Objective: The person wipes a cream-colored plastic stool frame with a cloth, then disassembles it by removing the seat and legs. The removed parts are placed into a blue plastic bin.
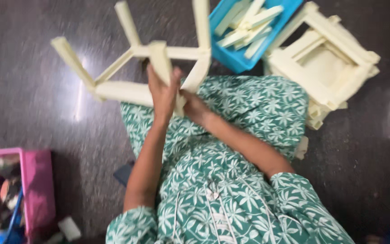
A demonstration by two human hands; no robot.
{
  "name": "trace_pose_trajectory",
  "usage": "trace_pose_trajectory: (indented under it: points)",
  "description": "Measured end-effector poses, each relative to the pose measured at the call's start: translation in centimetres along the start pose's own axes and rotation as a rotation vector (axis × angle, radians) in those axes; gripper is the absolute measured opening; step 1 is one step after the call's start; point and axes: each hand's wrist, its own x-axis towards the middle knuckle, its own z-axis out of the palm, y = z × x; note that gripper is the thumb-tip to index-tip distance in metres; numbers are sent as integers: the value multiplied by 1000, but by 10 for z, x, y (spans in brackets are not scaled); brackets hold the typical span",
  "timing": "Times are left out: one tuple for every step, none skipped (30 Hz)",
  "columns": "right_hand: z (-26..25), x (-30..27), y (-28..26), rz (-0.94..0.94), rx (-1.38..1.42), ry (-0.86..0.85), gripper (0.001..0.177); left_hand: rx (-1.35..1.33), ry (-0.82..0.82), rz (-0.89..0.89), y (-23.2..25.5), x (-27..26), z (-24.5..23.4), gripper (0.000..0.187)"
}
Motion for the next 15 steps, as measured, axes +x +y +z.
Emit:
trace_pose_trajectory:
  points:
    - [-4, -2, 7, -28, 22, -27, 39, 82, -18, -10, 4, -12, 1, 51]
    - [-5, -3, 11, -4, 1, 15, 39, -104, 17, -192, 7, -19, 1, 49]
    - [-3, -6, 14, 26, -25, 54, 40, -288, 52, -380, 10, -23, 0, 49]
    - [0, -10, 13, 1, -47, 85, 37, -254, 57, -331, 13, -23, 0, 44]
    - [6, -13, 14, -17, -69, 111, 34, -216, 71, -280, 16, -21, -2, 40]
    - [12, -16, 11, -36, -91, 136, 32, -178, 87, -229, 20, -17, -2, 36]
    - [20, -18, 8, -51, -98, 149, 31, -174, 72, -177, 22, -13, -3, 37]
    - [27, -20, 3, -66, -106, 161, 31, -170, 58, -126, 23, -6, -5, 38]
    - [34, -22, -1, -80, -113, 171, 31, -164, 46, -73, 24, -2, -5, 39]
    - [39, -24, -6, -75, -128, 191, 29, -146, 33, -128, 24, 1, -4, 37]
    - [42, -26, -10, -61, -139, 220, 28, -124, 17, -195, 22, 2, -2, 36]
    - [44, -26, -15, -48, -149, 248, 27, -102, 0, -262, 19, 3, 2, 34]
    - [45, -30, -15, -55, -135, 256, 27, -109, -7, -273, 15, 1, 5, 35]
    - [45, -33, -13, -62, -122, 263, 27, -115, -14, -284, 12, 0, 8, 36]
    - [45, -37, -10, -65, -107, 270, 27, -118, -19, -298, 10, 1, 3, 37]
